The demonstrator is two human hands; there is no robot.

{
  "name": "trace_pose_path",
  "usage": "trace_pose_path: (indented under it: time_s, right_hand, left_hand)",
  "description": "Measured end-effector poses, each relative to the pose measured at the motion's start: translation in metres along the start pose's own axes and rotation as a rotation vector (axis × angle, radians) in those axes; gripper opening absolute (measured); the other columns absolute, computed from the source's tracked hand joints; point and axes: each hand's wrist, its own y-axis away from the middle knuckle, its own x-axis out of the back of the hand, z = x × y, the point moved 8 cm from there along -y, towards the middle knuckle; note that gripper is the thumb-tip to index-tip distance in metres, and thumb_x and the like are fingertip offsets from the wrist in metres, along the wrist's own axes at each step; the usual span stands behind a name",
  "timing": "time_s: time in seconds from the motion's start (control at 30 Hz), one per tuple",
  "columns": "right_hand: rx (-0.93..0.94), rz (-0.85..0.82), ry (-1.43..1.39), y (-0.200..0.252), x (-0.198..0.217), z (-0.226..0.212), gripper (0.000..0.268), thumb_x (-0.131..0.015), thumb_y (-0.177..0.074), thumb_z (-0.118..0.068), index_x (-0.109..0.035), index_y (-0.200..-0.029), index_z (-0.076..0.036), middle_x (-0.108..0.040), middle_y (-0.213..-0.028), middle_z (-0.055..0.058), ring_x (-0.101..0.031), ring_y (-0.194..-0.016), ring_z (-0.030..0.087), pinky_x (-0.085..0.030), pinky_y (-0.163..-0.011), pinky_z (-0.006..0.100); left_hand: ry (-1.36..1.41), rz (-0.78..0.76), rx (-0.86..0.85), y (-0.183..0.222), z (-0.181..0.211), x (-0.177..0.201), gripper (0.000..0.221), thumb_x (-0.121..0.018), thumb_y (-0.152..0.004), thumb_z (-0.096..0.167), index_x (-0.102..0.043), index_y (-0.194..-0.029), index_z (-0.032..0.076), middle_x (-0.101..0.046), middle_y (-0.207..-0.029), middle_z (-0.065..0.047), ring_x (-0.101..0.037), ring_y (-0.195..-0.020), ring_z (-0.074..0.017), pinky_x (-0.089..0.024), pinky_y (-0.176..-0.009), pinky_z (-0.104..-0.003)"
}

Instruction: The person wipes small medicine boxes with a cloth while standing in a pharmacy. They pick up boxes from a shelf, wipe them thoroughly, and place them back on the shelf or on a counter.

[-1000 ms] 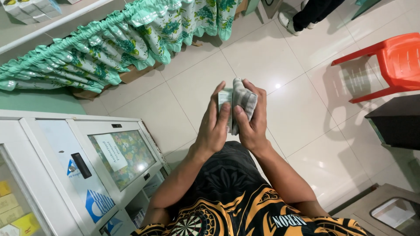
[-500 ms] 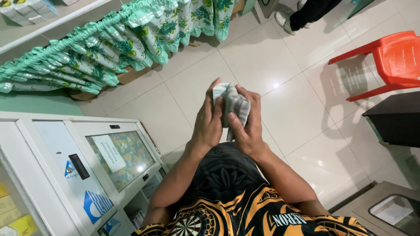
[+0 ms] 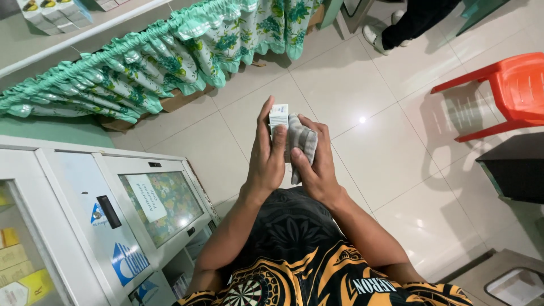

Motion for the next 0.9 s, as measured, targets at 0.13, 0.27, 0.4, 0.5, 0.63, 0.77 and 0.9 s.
trace_pose_path:
  time_s: [0.13,0.27,0.4,0.5,0.63,0.77,0.9]
  right_hand:
    - [0.034,0.013,-0.043,-0.009,0.001,-0.001,0.064,-0.057,-0.103,-0.032,-0.04,-0.154,0.0,-0.046,-0.13,0.018,-0.052,-0.118,0.029,-0.04,-0.107,0.049]
    - [0.062,0.017,-0.025,-0.022,0.001,-0.005,0.06,-0.052,-0.106,-0.033,-0.039,-0.154,0.0,-0.045,-0.131,0.017,-0.05,-0.118,0.027,-0.04,-0.107,0.048]
    - [0.047,-0.008,-0.073,-0.027,-0.01,-0.007,0.06,-0.052,-0.106,-0.032,-0.039,-0.152,0.003,-0.046,-0.128,0.019,-0.051,-0.117,0.03,-0.04,-0.107,0.049]
    - [0.026,-0.043,-0.075,-0.022,-0.021,0.0,0.061,-0.054,-0.104,-0.031,-0.039,-0.153,0.003,-0.046,-0.127,0.019,-0.051,-0.114,0.03,-0.04,-0.104,0.051]
    - [0.052,-0.09,-0.047,-0.02,-0.033,-0.007,0.06,-0.056,-0.104,-0.03,-0.041,-0.152,0.002,-0.046,-0.129,0.017,-0.053,-0.116,0.029,-0.041,-0.104,0.049]
    - [0.079,-0.155,-0.102,-0.024,-0.046,-0.018,0.06,-0.055,-0.104,-0.029,-0.041,-0.153,0.001,-0.046,-0.129,0.016,-0.051,-0.12,0.029,-0.038,-0.109,0.048]
    - [0.125,-0.184,-0.118,-0.036,-0.055,-0.018,0.058,-0.054,-0.106,-0.031,-0.041,-0.152,0.001,-0.045,-0.13,0.018,-0.05,-0.121,0.031,-0.037,-0.11,0.049]
  left_hand:
    - [0.005,-0.026,0.008,0.004,-0.003,-0.004,0.06,-0.035,-0.111,0.039,-0.024,-0.159,0.006,-0.03,-0.156,-0.038,-0.026,-0.147,-0.0554,-0.02,-0.12,-0.064]
    - [0.081,-0.011,-0.033,0.011,0.002,-0.001,0.058,-0.043,-0.11,0.032,-0.027,-0.159,0.005,-0.034,-0.157,-0.033,-0.029,-0.148,-0.0465,-0.023,-0.121,-0.058]
    - [0.16,0.041,-0.104,0.011,0.012,0.015,0.061,-0.047,-0.109,0.035,-0.03,-0.159,0.006,-0.041,-0.152,-0.03,-0.037,-0.146,-0.0428,-0.025,-0.121,-0.057]
    - [0.146,0.08,-0.122,0.009,0.009,0.025,0.059,-0.046,-0.109,0.033,-0.031,-0.159,0.006,-0.042,-0.151,-0.029,-0.038,-0.145,-0.0412,-0.027,-0.12,-0.057]
    - [0.085,0.134,-0.107,0.006,0.001,0.037,0.059,-0.045,-0.109,0.034,-0.03,-0.158,0.004,-0.042,-0.151,-0.029,-0.039,-0.144,-0.0408,-0.027,-0.12,-0.056]
    - [0.016,0.152,0.025,0.01,-0.008,0.048,0.058,-0.039,-0.11,0.032,-0.024,-0.16,0.006,-0.041,-0.15,-0.034,-0.037,-0.143,-0.0507,-0.027,-0.117,-0.062]
    - [-0.021,0.194,0.067,0.022,-0.006,0.053,0.056,-0.039,-0.109,0.031,-0.027,-0.159,0.008,-0.043,-0.151,-0.034,-0.039,-0.142,-0.0501,-0.031,-0.115,-0.061]
